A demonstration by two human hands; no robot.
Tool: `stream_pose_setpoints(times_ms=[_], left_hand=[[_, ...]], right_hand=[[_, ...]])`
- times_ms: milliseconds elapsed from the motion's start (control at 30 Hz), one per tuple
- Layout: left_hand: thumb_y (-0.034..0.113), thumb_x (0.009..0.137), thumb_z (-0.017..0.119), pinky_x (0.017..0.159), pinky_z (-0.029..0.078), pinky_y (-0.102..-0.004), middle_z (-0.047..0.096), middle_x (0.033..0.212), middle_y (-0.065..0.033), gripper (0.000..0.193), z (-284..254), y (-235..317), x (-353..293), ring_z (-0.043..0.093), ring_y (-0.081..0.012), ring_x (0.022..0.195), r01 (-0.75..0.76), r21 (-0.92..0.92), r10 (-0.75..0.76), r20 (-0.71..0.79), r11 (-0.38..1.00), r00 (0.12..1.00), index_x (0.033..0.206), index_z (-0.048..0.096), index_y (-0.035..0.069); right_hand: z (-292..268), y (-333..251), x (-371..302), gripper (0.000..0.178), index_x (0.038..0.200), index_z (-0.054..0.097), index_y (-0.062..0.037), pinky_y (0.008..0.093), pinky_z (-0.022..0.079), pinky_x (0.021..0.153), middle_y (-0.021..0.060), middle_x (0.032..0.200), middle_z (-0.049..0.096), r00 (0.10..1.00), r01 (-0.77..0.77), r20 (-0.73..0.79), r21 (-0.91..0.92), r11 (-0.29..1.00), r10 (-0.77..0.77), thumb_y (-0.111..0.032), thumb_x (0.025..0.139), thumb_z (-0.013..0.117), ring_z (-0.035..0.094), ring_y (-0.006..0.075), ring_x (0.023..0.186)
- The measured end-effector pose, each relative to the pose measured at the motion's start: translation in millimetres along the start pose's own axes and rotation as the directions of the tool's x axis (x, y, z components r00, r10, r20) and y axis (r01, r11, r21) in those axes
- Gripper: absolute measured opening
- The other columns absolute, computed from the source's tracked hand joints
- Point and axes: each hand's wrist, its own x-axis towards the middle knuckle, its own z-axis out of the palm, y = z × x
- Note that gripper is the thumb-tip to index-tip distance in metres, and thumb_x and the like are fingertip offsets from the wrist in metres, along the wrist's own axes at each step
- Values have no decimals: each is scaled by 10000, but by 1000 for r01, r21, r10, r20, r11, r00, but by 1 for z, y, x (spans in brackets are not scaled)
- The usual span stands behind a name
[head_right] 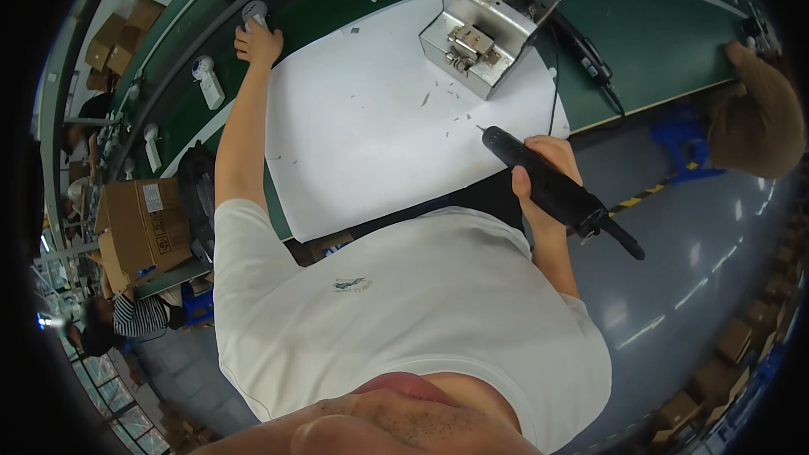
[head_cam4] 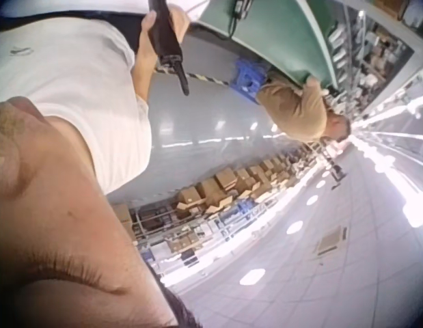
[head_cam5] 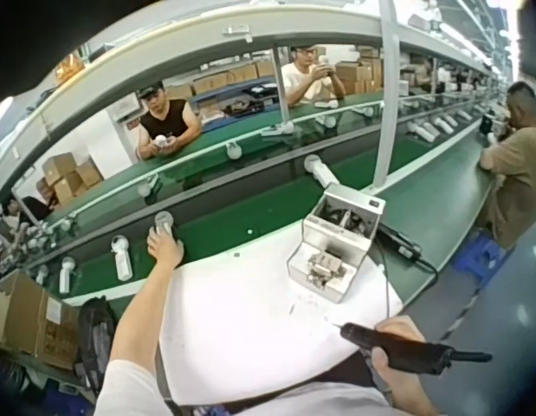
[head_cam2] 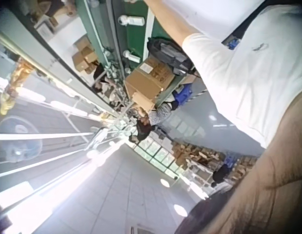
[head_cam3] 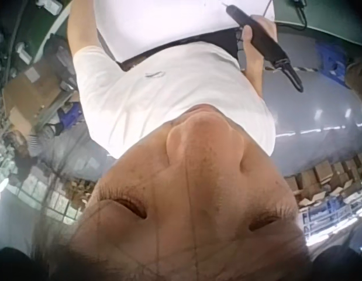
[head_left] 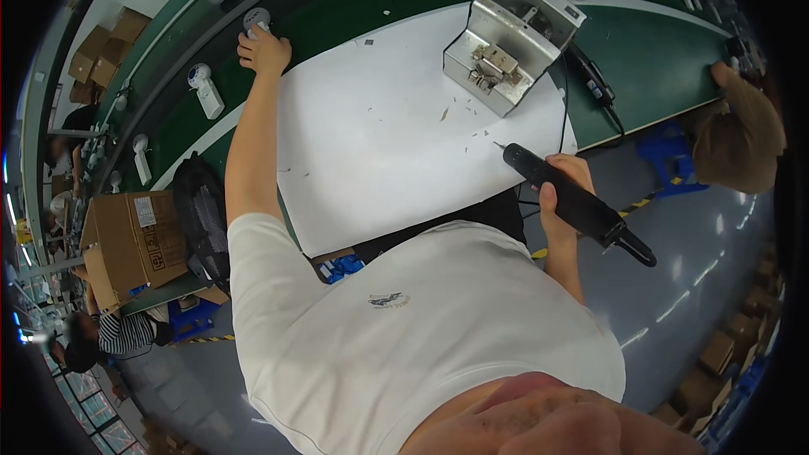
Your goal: Assembling handheld electronic devices using an electric screwdriver on a production line.
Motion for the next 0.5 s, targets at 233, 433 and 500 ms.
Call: stream_pose_setpoints(times_ms=[233,433,500], left_hand=[[170,844,604,990,344,-400,390,1314,-165,561,-92,76,-169,393,-309,1180,-381,-748,518,-59,543,854,1347,382,60],[107,873,585,971,397,-352,412,1325,-141,534,-157,83,-270,431,-260,1174,-168,-902,676,165,399,718,1354,364,37],[103,881,578,966,401,-349,441,1299,-140,523,-166,75,-281,444,-250,1166,-164,-892,665,181,421,724,1352,363,27]], right_hand=[[21,9,14,317,1011,600,8,309,447,820,136,1023,596,999,-7,48,31,999,5,-187,776,685,559,244,897],[48,5,29,326,1028,603,13,313,452,831,135,1034,601,985,12,171,87,996,-26,-126,751,703,567,246,913],[50,3,30,328,1031,603,14,312,453,830,135,1035,602,978,27,203,103,994,-47,-120,749,704,568,246,912]])
